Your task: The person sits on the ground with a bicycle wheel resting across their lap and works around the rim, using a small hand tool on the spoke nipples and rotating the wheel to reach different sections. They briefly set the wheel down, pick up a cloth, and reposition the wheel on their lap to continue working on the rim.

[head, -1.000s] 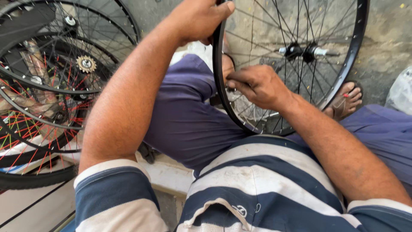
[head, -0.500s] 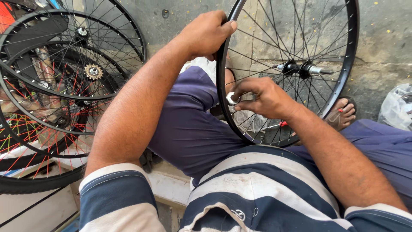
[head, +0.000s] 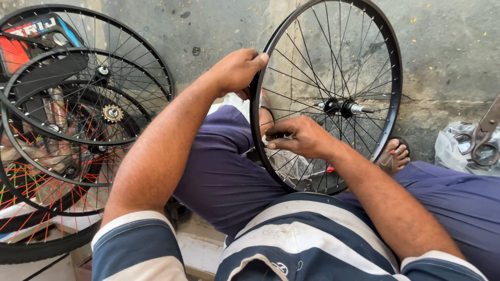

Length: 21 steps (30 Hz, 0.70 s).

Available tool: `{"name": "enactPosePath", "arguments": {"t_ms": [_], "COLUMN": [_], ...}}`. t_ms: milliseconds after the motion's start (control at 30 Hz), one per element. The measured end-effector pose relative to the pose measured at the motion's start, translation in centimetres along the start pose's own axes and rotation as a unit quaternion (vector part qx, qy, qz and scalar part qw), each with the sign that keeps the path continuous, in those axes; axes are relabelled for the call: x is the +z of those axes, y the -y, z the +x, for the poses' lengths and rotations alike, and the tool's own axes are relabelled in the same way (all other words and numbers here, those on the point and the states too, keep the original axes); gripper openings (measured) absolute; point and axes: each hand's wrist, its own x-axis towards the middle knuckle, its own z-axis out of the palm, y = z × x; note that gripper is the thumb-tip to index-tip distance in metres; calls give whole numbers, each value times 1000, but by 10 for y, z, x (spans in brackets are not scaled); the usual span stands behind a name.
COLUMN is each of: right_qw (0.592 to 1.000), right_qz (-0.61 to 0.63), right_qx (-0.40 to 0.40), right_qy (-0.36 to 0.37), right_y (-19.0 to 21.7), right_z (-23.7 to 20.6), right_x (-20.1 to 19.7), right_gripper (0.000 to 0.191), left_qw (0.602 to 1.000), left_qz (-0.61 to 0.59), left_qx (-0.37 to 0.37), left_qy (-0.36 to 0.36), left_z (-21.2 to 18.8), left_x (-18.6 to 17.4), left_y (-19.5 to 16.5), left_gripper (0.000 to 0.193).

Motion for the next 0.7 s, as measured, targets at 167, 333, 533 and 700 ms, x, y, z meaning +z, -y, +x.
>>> {"name": "enactPosePath", "arguments": {"t_ms": [167,333,533,700], "right_qw": [992,940,996,993], "right_qz": [-105,-337,-72,-98], "right_qx": [-49,33,35,45], "right_qy": [-54,-45,38,-52], "right_y": [-4,8,13,21], "right_z": [0,3,0,-5], "right_x": [24,32,4,15], "right_gripper": [42,31,50,44], "left_qw": [999,997,998,992], "left_qz": [34,47,35,126], "left_qx": [20,60,55,-14], "left_qy": [-4,-10,12,11], "left_z": [0,6,22,34], "left_x": [-1,1,6,8], "left_y": [-6,-6,7,24], "left_gripper": [46,46,52,67]}}
